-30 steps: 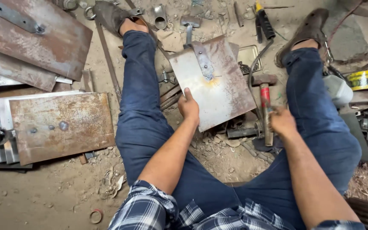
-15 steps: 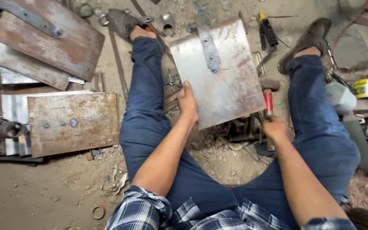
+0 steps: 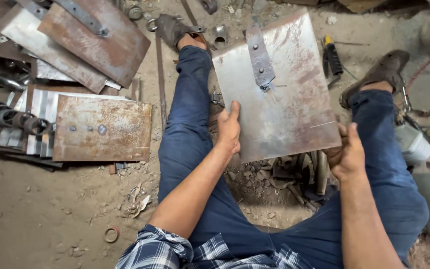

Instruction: The person holds a metal plate and strikes it with a hammer before using a chisel and hammer to chip away at the plate's surface.

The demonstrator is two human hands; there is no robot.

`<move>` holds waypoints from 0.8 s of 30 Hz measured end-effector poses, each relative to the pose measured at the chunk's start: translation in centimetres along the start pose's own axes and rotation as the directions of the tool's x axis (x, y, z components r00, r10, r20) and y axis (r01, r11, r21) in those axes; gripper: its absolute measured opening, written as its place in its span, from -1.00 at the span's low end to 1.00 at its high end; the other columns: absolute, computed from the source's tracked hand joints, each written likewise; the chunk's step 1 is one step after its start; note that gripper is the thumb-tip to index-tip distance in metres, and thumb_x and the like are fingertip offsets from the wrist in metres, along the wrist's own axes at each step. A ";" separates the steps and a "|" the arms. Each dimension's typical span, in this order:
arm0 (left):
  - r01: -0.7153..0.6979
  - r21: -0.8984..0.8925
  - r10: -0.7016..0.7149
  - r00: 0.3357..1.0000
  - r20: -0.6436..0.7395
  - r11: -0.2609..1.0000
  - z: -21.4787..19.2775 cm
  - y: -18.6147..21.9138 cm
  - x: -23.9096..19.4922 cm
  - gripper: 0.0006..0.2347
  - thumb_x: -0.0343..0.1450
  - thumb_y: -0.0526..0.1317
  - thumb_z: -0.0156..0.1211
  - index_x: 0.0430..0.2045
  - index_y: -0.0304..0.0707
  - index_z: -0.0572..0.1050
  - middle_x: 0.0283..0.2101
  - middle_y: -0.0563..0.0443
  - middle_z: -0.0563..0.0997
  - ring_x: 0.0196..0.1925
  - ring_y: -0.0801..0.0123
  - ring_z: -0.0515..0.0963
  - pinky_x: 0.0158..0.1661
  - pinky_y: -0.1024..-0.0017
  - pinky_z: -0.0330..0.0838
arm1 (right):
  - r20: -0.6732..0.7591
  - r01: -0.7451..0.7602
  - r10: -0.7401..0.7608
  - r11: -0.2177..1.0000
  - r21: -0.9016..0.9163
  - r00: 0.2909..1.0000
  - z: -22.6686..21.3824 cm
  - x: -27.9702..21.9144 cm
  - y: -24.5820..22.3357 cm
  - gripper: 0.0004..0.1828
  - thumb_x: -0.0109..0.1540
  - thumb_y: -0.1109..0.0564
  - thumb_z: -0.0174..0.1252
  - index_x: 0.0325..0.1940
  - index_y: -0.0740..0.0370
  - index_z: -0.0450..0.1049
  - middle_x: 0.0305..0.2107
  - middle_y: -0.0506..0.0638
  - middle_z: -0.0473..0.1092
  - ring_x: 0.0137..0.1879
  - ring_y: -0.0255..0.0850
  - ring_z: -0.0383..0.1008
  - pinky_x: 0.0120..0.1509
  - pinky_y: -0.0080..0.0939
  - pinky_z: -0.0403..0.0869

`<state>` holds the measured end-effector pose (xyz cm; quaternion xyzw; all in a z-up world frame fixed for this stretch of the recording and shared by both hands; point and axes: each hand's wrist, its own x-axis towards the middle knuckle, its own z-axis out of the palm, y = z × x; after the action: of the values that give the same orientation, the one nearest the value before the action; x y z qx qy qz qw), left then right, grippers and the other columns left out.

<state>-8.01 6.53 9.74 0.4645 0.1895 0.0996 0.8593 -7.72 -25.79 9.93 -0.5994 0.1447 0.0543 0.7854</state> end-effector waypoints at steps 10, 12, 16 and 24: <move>0.140 -0.180 -0.073 0.940 0.335 0.974 1.4 2.8 -2.9 -0.60 0.56 0.04 0.08 -0.03 -0.41 0.53 -0.08 -0.06 0.65 -0.10 0.35 0.62 -0.04 0.35 0.51 | 0.510 -0.091 -0.023 0.976 0.197 0.860 3.9 -7.2 -8.5 0.18 0.27 -0.68 -0.12 0.45 0.47 0.28 0.18 0.27 0.40 0.21 0.07 0.46 0.32 0.21 0.39; 0.100 -0.177 -0.028 0.928 0.371 0.979 2.4 3.2 -2.6 -0.63 0.53 0.03 0.13 -0.01 -0.33 0.52 -0.08 0.00 0.64 -0.09 0.41 0.62 -0.05 0.39 0.51 | 0.464 -0.115 0.079 0.992 0.051 0.882 3.4 -7.8 -8.0 0.19 0.14 -0.69 -0.08 0.42 0.40 0.29 0.16 0.21 0.42 0.19 0.01 0.48 0.25 0.12 0.43; 0.056 -0.146 0.001 0.932 0.362 0.988 1.5 1.7 -2.0 -0.66 0.50 0.01 0.23 -0.05 -0.30 0.52 -0.15 0.03 0.63 -0.17 0.42 0.62 -0.15 0.38 0.54 | 0.630 0.029 -0.026 1.000 0.005 0.776 4.4 -10.5 -9.0 0.11 0.21 -0.54 0.20 0.33 0.59 0.36 0.11 0.27 0.45 0.18 -0.05 0.49 0.21 -0.06 0.50; 0.008 -0.154 0.060 0.901 0.429 0.988 2.6 -0.2 -0.7 -0.63 0.49 -0.07 0.32 0.00 -0.43 0.49 -0.09 -0.05 0.63 -0.11 0.37 0.60 -0.07 0.39 0.51 | 0.296 0.341 -0.198 0.738 -0.583 0.934 10.2 -12.1 -14.0 -0.67 0.28 0.06 0.26 -0.04 0.40 0.61 -0.32 -0.04 0.58 -0.23 -0.36 0.47 -0.15 -0.30 0.46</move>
<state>-7.56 4.21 10.97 0.4108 -0.0201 0.0197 0.9113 -13.97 -18.85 28.89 -0.8306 -0.0559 0.0486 0.5519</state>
